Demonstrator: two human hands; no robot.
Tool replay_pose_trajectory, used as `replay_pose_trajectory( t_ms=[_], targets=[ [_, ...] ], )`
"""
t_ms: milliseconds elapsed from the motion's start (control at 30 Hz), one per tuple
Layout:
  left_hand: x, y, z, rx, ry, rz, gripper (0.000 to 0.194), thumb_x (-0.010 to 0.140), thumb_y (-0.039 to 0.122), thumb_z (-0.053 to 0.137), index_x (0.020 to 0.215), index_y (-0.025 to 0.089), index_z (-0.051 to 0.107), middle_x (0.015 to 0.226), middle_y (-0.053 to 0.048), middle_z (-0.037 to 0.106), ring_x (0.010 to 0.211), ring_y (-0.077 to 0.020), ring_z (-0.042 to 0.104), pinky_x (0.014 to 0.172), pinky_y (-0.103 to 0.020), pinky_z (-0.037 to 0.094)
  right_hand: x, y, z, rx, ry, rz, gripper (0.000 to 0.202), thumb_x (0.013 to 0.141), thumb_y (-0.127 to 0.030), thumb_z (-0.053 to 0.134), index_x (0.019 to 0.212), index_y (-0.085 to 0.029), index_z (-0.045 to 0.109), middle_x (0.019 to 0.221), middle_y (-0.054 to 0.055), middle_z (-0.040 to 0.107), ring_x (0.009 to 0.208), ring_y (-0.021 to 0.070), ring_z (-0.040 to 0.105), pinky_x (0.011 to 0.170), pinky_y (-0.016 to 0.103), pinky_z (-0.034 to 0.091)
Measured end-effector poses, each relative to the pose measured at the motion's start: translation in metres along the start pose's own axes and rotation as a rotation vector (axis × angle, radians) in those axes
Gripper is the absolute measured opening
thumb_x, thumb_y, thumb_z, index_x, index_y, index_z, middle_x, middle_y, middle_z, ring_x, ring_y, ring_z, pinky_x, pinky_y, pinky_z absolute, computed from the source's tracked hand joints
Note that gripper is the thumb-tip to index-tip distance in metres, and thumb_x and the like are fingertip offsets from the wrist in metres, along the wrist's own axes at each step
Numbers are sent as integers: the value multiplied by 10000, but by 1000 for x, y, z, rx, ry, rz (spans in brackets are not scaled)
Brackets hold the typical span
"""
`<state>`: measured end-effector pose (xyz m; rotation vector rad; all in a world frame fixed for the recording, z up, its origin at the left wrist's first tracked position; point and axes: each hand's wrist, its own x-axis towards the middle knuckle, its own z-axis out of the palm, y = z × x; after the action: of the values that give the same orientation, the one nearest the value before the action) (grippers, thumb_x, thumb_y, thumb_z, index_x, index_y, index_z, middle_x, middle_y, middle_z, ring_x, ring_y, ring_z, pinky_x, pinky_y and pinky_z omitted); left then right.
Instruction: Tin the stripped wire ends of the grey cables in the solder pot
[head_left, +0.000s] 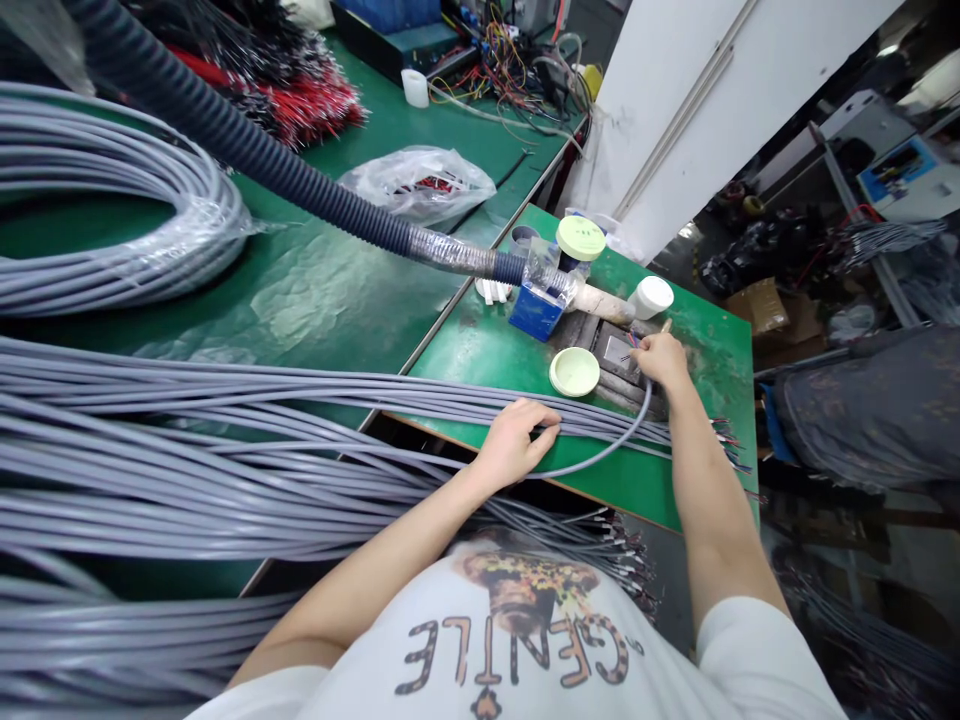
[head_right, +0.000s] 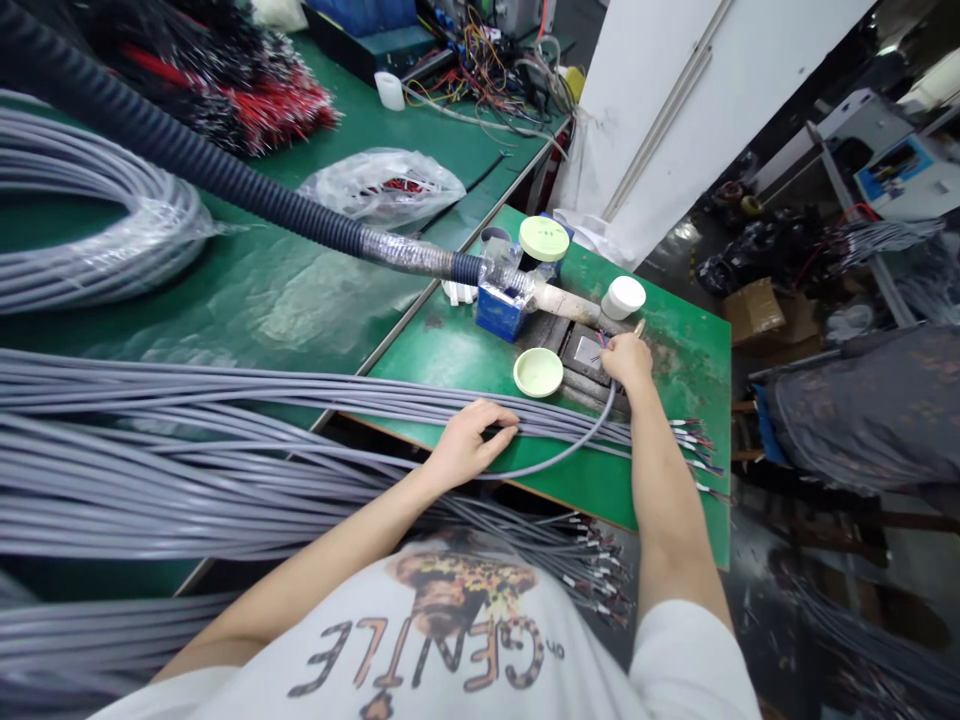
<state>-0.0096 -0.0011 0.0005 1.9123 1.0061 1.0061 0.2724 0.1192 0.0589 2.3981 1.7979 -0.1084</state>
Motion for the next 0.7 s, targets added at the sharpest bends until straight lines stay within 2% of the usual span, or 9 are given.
replay_pose_trajectory(
  t_ms=[267, 433, 500, 600, 633, 700],
  targets=[
    [1, 2, -1, -4, 9, 4, 92, 862, 202, 554, 879, 184, 642, 876, -45, 701, 841, -192, 586, 798, -342, 461, 3, 0, 5, 22, 5, 3, 247, 740, -375, 599, 817, -187, 739, 902, 130, 714, 904, 258, 646, 760, 307, 452],
    [2, 0, 0, -23, 2, -8, 98, 861, 210, 552, 883, 185, 645, 872, -48, 699, 846, -194, 588, 799, -342, 458, -4, 3, -4, 60, 31, -14, 233, 731, -380, 596, 716, -177, 711, 752, 82, 689, 771, 213, 629, 657, 264, 420],
    [1, 1, 0, -24, 12, -7, 103, 860, 210, 552, 885, 185, 649, 879, -50, 701, 849, -194, 592, 808, -344, 456, -16, 6, -13, 127, 83, -68, 266, 743, -396, 569, 643, -172, 673, 667, 48, 646, 694, 183, 601, 601, 248, 389],
    [0, 6, 1, -15, 47, 3, 105, 846, 190, 555, 875, 186, 655, 884, -51, 708, 839, -187, 603, 822, -344, 455, -47, 15, -29, 375, 195, -206, 367, 740, -458, 537, 505, -178, 559, 517, 2, 512, 558, 153, 515, 524, 257, 332],
    [0, 7, 1, -16, 51, 11, 103, 835, 181, 560, 871, 184, 657, 875, -50, 709, 832, -184, 606, 821, -340, 456, -59, 19, -32, 458, 201, -217, 374, 729, -487, 552, 503, -188, 548, 498, -10, 483, 539, 153, 494, 516, 263, 329],
    [2, 8, 2, -11, 54, 10, 101, 816, 168, 569, 858, 183, 659, 845, -44, 710, 810, -177, 612, 812, -333, 460, -86, 30, -37, 607, 186, -118, 325, 680, -506, 631, 545, -214, 584, 517, -20, 505, 554, 175, 503, 516, 281, 357]
  ],
)
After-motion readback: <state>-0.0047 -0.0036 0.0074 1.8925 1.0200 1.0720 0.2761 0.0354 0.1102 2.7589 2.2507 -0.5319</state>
